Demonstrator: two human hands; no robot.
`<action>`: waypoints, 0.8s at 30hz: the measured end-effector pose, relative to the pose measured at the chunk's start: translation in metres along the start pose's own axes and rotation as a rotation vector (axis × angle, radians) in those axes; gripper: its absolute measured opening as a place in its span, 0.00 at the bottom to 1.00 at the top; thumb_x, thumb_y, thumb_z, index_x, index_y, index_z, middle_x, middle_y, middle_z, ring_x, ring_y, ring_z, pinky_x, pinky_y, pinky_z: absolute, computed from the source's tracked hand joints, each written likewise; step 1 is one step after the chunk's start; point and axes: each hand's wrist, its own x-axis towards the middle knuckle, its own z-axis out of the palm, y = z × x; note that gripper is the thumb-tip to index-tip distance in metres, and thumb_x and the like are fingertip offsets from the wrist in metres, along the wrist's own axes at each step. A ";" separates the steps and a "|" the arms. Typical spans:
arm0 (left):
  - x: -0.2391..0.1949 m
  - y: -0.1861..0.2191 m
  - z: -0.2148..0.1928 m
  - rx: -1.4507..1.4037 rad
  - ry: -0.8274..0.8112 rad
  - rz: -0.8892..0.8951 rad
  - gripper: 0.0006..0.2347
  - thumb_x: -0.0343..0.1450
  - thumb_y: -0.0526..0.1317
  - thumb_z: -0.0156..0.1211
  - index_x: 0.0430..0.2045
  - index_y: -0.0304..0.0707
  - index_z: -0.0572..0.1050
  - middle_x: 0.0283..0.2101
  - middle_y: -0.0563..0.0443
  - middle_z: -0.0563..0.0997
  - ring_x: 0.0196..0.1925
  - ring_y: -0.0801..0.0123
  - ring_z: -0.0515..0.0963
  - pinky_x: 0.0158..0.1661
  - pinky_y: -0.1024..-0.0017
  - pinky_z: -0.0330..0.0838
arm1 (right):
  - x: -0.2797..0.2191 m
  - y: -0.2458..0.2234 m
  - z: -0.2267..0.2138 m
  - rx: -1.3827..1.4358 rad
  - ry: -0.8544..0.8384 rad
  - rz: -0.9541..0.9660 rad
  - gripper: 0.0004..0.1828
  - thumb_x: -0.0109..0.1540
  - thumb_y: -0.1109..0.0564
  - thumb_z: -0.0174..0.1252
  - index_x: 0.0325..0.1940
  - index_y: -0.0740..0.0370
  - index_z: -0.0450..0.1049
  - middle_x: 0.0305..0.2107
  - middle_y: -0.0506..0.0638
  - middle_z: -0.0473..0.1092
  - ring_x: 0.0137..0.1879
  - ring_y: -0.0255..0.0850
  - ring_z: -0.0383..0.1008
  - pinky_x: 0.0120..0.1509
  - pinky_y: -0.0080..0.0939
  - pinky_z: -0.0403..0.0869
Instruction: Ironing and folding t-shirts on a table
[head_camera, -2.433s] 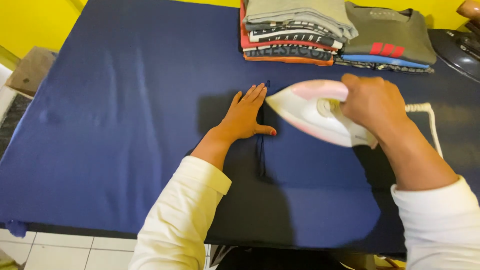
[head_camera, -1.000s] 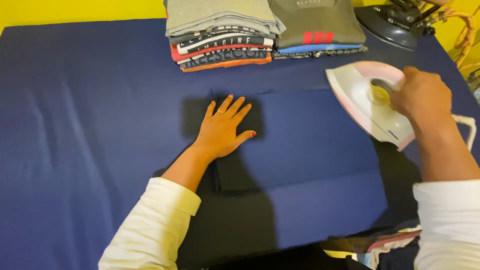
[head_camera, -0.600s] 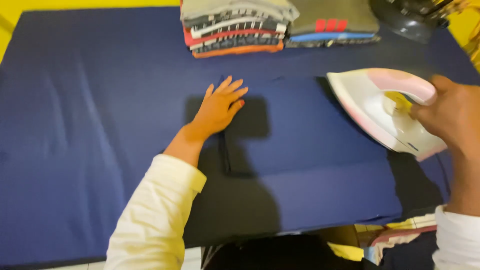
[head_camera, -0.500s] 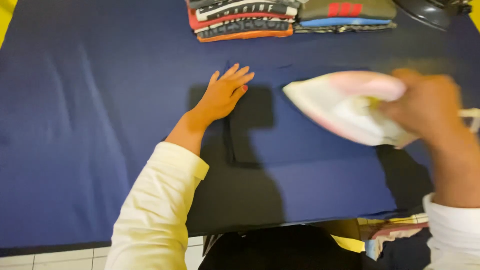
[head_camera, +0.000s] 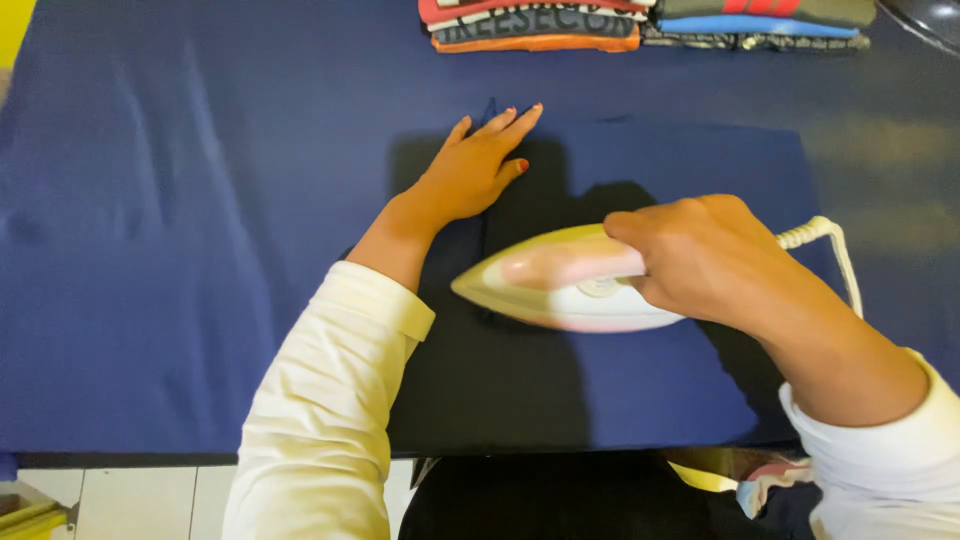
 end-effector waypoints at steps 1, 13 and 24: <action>-0.001 0.005 0.001 0.000 -0.006 0.006 0.26 0.83 0.52 0.38 0.78 0.64 0.40 0.76 0.42 0.60 0.79 0.57 0.56 0.72 0.38 0.40 | -0.011 0.004 0.003 0.003 0.000 0.007 0.10 0.51 0.52 0.59 0.36 0.44 0.73 0.23 0.46 0.75 0.39 0.57 0.80 0.41 0.58 0.78; -0.016 0.120 0.031 0.045 0.213 0.082 0.28 0.79 0.56 0.38 0.75 0.51 0.47 0.78 0.53 0.57 0.81 0.54 0.50 0.69 0.36 0.45 | -0.122 0.170 0.058 -0.184 0.250 0.428 0.17 0.56 0.29 0.63 0.34 0.37 0.75 0.27 0.37 0.74 0.37 0.38 0.79 0.43 0.40 0.72; -0.016 0.094 0.027 0.411 0.078 0.160 0.28 0.77 0.59 0.40 0.72 0.53 0.57 0.77 0.60 0.55 0.78 0.59 0.52 0.63 0.30 0.49 | -0.061 0.139 0.031 -0.086 0.133 0.093 0.07 0.51 0.53 0.55 0.21 0.45 0.63 0.18 0.38 0.64 0.26 0.47 0.61 0.26 0.48 0.57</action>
